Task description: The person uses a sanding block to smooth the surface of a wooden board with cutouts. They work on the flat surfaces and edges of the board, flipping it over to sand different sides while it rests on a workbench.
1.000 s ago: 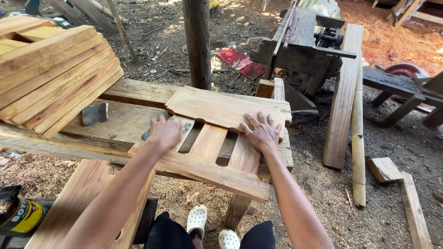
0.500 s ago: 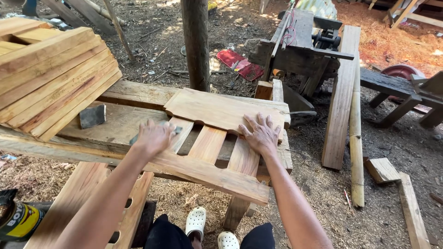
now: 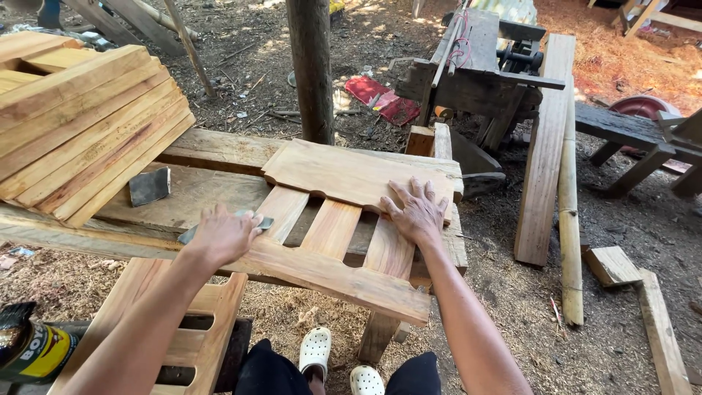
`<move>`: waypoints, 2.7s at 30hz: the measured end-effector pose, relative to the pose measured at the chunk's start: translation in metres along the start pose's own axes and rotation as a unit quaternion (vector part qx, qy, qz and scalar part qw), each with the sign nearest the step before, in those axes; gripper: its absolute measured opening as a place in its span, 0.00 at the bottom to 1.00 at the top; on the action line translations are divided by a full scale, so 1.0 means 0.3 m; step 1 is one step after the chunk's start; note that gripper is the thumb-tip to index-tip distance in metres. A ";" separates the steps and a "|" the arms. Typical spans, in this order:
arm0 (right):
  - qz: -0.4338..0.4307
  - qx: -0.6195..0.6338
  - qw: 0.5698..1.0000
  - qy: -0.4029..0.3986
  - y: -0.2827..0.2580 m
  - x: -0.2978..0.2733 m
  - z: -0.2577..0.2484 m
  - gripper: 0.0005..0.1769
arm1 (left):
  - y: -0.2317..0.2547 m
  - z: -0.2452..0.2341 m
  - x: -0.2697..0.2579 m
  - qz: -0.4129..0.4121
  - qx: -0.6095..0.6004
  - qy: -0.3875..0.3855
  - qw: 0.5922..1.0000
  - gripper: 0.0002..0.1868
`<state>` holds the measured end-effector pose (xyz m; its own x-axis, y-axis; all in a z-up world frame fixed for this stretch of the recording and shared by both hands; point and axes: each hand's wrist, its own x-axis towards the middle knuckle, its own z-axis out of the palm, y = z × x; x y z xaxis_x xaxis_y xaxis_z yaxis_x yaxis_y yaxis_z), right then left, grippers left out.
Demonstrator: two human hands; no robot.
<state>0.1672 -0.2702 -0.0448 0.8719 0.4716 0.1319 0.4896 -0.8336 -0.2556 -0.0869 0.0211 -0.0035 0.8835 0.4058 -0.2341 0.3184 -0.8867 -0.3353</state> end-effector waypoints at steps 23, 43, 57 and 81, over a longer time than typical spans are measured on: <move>0.017 0.020 0.999 -0.019 -0.009 -0.006 -0.033 0.36 | 0.485 -0.133 -0.015 0.082 -0.101 0.128 0.983 0.22; -0.004 0.036 0.999 0.004 -0.019 -0.055 -0.074 0.35 | 0.656 -0.325 0.050 0.018 -0.025 0.069 0.997 0.19; 0.003 0.056 0.998 -0.015 -0.019 -0.055 -0.083 0.34 | 0.663 -0.269 0.074 0.015 -0.055 0.132 0.990 0.20; -0.002 0.057 0.998 -0.028 -0.006 -0.022 -0.052 0.35 | 0.596 -0.277 0.078 -0.019 -0.113 0.091 0.989 0.18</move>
<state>0.1608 -0.2764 -0.0304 0.8661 0.4935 0.0795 0.4863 -0.7950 -0.3627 0.0194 -0.1464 0.0070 0.9099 0.4118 -0.0493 0.4036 -0.9065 -0.1235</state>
